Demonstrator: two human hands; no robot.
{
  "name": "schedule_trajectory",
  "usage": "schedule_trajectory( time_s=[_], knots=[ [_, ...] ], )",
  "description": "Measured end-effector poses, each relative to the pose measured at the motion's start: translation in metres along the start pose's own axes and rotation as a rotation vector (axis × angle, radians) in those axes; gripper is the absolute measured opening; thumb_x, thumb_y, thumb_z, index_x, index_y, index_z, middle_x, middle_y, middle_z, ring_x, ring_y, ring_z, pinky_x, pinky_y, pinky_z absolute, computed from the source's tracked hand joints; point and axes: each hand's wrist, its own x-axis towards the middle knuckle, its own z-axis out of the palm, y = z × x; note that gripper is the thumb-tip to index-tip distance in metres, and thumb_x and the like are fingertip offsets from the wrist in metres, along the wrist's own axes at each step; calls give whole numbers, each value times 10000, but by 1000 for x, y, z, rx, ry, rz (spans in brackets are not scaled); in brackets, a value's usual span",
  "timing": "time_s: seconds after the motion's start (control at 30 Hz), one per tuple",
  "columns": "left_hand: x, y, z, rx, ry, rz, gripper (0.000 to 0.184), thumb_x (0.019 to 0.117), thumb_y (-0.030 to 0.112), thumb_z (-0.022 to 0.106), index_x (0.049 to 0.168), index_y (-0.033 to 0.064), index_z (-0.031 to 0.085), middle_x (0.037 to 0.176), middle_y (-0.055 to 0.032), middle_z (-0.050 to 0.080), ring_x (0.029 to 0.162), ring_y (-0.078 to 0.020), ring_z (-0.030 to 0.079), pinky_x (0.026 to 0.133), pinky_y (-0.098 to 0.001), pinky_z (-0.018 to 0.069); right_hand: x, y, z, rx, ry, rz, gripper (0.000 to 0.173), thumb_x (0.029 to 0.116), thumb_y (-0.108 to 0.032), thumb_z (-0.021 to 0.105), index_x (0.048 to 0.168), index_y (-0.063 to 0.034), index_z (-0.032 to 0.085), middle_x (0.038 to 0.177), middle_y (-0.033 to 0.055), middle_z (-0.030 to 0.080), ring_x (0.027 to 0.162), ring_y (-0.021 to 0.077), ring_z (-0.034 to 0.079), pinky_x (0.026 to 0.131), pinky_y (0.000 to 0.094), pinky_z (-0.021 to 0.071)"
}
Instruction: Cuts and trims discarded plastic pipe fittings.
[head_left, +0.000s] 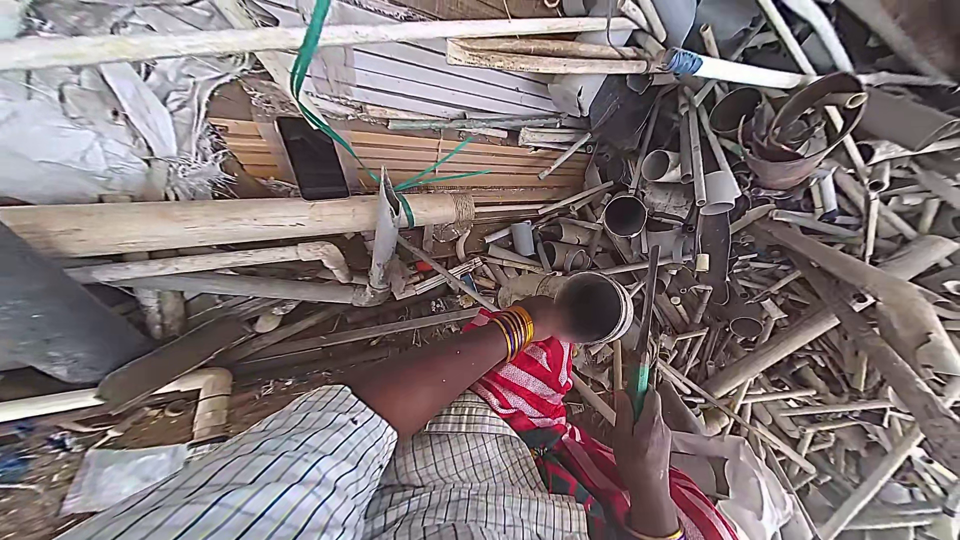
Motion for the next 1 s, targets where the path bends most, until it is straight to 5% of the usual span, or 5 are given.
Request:
schedule_trajectory(
  time_s=[0.17, 0.33, 0.53, 0.67, 1.0],
  knots=[
    [1, -3, 2, 29, 1, 10, 574, 1114, 413, 316, 1224, -61, 622, 1293, -283, 611, 1271, -408, 568, 1039, -630, 415, -4, -10, -13, 73, 437, -223, 556, 1040, -315, 449, 1172, 222, 507, 756, 166, 611, 574, 104, 602, 572, 239, 529],
    [0, -4, 1, -20, 8, 6, 552, 1112, 400, 332, 1247, -53, 617, 1302, -277, 608, 1272, -397, 567, 1042, -621, 413, 3, -3, 2, -11, -90, 39, 417, 1039, -167, 565, 1301, 156, 534, 896, 278, 690, 798, 428, 703, 736, 579, 554],
    [7, -13, 2, -19, 33, 27, 553, 1113, 402, 339, 1208, -51, 641, 1261, -276, 631, 1240, -404, 587, 1022, -628, 429, -3, -6, -14, 116, 426, -197, 561, 1044, -306, 432, 1209, 229, 472, 739, 144, 583, 545, 87, 564, 549, 241, 518],
    [3, -11, 2, -58, 40, 14, 536, 1111, 389, 358, 1207, -61, 633, 1250, -282, 630, 1229, -405, 590, 1016, -621, 433, -1, -6, 16, 36, -79, 97, 448, 1060, -169, 533, 1332, 182, 474, 930, 300, 673, 838, 422, 694, 785, 548, 546],
    [4, -16, 0, -76, 59, 48, 524, 1113, 375, 371, 1194, -71, 634, 1237, -281, 630, 1215, -397, 593, 1020, -606, 431, -4, -5, 22, 135, -49, -7, 447, 1038, -160, 552, 1295, 203, 503, 884, 288, 675, 781, 389, 699, 750, 530, 561]
  ],
)
